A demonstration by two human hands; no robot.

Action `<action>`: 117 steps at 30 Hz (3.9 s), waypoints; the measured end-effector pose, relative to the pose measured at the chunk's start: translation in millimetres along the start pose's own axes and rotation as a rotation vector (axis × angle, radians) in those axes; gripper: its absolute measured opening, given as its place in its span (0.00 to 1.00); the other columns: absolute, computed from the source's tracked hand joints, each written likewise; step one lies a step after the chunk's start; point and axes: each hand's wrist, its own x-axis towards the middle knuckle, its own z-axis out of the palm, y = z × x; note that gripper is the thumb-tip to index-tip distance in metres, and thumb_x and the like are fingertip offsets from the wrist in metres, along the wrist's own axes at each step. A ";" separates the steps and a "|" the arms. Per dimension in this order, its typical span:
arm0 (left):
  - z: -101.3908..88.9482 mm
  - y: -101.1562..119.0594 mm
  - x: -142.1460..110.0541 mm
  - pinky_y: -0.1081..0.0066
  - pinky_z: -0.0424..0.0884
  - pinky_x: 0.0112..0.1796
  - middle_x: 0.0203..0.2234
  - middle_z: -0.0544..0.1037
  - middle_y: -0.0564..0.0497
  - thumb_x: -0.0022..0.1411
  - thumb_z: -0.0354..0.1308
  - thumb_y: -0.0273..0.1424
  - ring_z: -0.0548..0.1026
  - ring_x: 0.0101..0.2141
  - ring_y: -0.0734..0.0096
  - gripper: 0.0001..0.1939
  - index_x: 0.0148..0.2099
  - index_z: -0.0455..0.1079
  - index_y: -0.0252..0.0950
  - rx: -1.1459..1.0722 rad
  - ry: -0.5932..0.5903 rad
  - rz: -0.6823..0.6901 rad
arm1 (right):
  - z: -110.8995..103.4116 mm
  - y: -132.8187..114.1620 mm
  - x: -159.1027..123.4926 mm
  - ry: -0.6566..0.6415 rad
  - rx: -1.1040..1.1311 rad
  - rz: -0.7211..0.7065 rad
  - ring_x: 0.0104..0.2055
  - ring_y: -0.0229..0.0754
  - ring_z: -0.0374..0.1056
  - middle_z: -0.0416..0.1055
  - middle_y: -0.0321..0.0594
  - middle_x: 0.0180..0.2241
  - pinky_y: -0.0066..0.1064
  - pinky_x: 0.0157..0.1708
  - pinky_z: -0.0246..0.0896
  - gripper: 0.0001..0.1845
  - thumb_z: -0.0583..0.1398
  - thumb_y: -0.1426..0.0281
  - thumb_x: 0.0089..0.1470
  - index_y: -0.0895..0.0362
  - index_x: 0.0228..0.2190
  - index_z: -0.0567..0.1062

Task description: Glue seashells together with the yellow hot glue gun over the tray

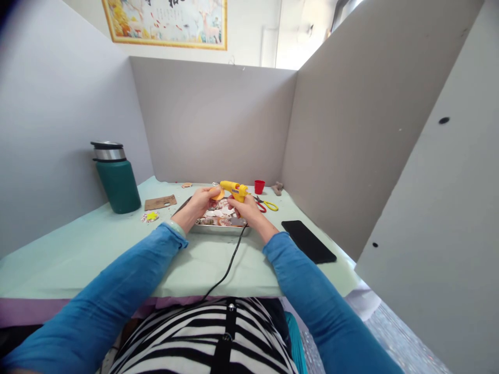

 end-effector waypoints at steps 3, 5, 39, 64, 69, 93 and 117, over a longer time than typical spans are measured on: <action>1.1 0.9 -0.2 0.77 0.58 0.18 0.18 0.69 0.52 0.52 0.68 0.28 0.63 0.16 0.81 0.10 0.26 0.70 0.29 0.000 0.021 -0.001 | -0.1 -0.4 0.1 -0.008 0.012 0.002 0.16 0.32 0.55 0.64 0.31 0.17 0.28 0.18 0.50 0.10 0.62 0.63 0.46 0.57 0.26 0.71; 1.6 1.6 -0.8 0.77 0.58 0.17 0.17 0.69 0.53 0.53 0.67 0.27 0.63 0.16 0.81 0.09 0.27 0.70 0.29 -0.001 0.032 -0.003 | -0.1 -0.4 -0.2 -0.007 0.024 -0.004 0.16 0.32 0.55 0.65 0.31 0.18 0.28 0.18 0.51 0.11 0.62 0.62 0.46 0.58 0.26 0.71; -0.8 2.1 0.3 0.77 0.58 0.16 0.15 0.67 0.53 0.59 0.57 0.27 0.63 0.13 0.78 0.06 0.30 0.66 0.32 -0.056 -0.023 -0.046 | -0.3 6.8 3.6 -0.024 0.030 0.028 0.15 0.30 0.56 0.68 0.32 0.20 0.25 0.16 0.50 0.06 0.61 0.69 0.46 0.58 0.29 0.72; -0.7 -0.5 0.6 0.77 0.59 0.16 0.16 0.67 0.54 0.59 0.55 0.25 0.63 0.13 0.79 0.05 0.29 0.65 0.32 0.015 -0.074 -0.016 | -0.9 6.9 3.7 -0.026 0.041 0.022 0.15 0.30 0.55 0.67 0.32 0.20 0.25 0.16 0.50 0.06 0.61 0.69 0.45 0.58 0.29 0.72; -0.3 -1.1 1.3 0.75 0.66 0.19 0.18 0.69 0.53 0.61 0.56 0.25 0.67 0.15 0.77 0.06 0.30 0.65 0.32 0.000 -0.051 -0.038 | -0.7 6.7 4.0 -0.025 0.039 0.019 0.15 0.30 0.55 0.68 0.32 0.20 0.25 0.16 0.50 0.06 0.61 0.69 0.45 0.58 0.29 0.71; 2.2 4.1 0.9 0.74 0.62 0.17 0.16 0.69 0.53 0.67 0.53 0.40 0.65 0.11 0.75 0.15 0.35 0.67 0.32 -0.048 0.149 -0.113 | 0.1 10.5 5.4 -0.050 -0.030 0.028 0.16 0.30 0.55 0.69 0.32 0.21 0.23 0.16 0.50 0.10 0.60 0.70 0.43 0.58 0.32 0.72; -0.5 -6.4 -3.4 0.75 0.66 0.19 0.23 0.72 0.51 0.55 0.68 0.38 0.72 0.18 0.76 0.16 0.37 0.70 0.31 0.099 -0.367 -0.009 | -0.6 9.4 9.4 0.240 0.141 -0.003 0.19 0.33 0.57 0.64 0.31 0.20 0.27 0.19 0.55 0.14 0.67 0.65 0.45 0.55 0.32 0.70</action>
